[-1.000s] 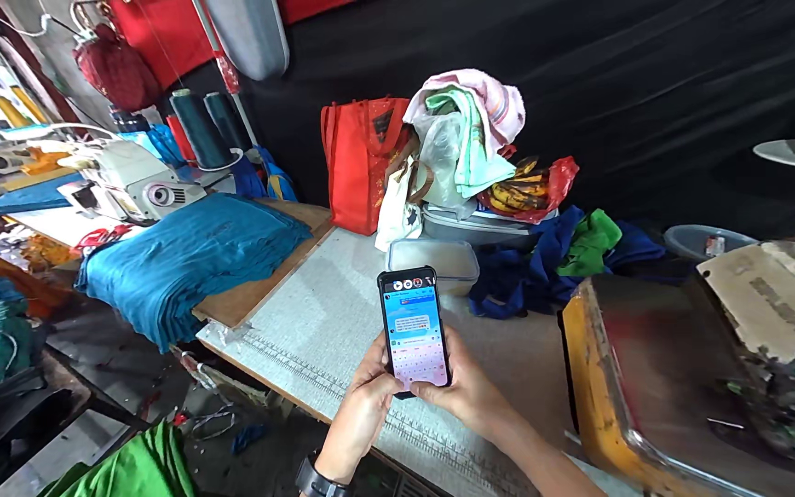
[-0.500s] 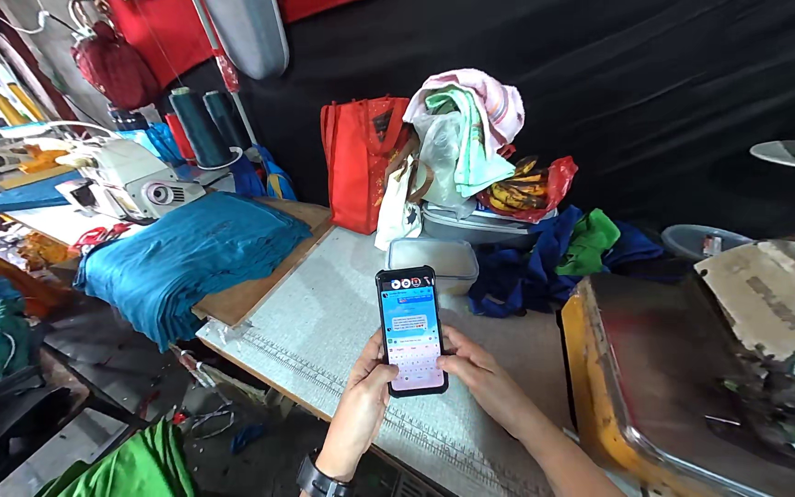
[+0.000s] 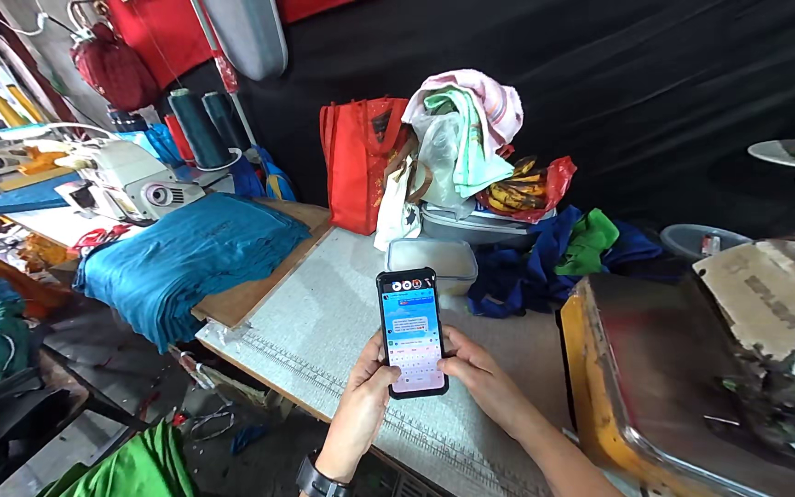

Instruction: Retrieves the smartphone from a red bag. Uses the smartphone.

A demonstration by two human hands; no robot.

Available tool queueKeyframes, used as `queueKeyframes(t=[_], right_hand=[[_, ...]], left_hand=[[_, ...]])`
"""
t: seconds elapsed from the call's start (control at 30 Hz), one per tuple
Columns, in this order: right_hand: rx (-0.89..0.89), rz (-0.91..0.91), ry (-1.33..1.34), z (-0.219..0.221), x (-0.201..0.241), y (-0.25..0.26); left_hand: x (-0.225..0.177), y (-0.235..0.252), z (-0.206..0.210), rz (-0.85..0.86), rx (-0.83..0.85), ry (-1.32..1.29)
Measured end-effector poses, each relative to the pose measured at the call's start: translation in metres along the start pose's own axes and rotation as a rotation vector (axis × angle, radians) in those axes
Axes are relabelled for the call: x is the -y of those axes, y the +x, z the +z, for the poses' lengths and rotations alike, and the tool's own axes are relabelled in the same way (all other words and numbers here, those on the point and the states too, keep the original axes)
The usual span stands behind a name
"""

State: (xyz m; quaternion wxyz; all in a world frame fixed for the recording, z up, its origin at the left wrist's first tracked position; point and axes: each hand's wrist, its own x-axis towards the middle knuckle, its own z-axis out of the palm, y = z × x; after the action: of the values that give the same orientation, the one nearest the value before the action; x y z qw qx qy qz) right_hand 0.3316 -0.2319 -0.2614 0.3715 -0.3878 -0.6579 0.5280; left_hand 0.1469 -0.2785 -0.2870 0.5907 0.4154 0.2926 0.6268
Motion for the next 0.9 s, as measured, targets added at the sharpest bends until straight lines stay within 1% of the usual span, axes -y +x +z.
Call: queueKeyframes(t=[0.9], right_hand=[[0.018,-0.017,0.025,0.0011,-0.0022,0.0012]], left_hand=[[-0.0009,0.0,0.0007,0.002,0.016,0.011]])
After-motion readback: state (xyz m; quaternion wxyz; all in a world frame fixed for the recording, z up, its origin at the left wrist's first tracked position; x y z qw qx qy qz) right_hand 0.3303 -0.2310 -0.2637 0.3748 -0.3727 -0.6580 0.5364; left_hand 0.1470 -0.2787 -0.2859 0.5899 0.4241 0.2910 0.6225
